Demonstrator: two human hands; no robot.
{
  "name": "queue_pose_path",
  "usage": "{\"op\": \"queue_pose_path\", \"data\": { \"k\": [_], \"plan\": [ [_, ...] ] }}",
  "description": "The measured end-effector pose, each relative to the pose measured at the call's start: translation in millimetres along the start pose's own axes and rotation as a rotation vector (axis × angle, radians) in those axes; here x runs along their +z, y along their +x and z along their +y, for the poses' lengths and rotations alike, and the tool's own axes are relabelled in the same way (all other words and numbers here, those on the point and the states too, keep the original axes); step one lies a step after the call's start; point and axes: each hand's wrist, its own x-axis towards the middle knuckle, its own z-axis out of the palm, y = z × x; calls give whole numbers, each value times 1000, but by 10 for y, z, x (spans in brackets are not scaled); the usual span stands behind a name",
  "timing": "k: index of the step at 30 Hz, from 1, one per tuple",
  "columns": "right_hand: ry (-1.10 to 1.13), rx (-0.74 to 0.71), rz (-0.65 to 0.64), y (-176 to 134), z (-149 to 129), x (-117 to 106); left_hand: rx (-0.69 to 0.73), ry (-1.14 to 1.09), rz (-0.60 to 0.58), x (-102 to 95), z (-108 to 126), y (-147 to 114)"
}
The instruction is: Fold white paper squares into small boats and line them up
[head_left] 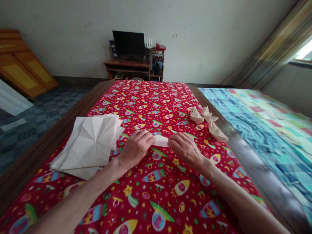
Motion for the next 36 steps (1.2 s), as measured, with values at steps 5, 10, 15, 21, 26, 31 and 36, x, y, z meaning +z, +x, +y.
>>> {"op": "queue_pose_path", "data": {
  "k": [5,10,15,21,26,31,36],
  "plan": [
    [34,-66,-160,-148,-136,77,26,-6,-188,47,122,-235],
    [196,30,-174,-246,-153,90,-42,-124,-189,58,121,-373],
    [413,249,-74,-348,-118,119,-227,-439,-12,243,12,-423],
    [453,559,-108,-333,-132,97,-398,-568,3,357,-99,-387],
    [352,651,-168,-244,-155,93,-390,-413,-56,333,-95,-341],
    [258,622,-207,-199,-161,90,-413,-245,-122,282,-36,-273],
    [239,588,-219,-210,-151,96,-440,-143,-212,252,-19,-213]
  ]
}}
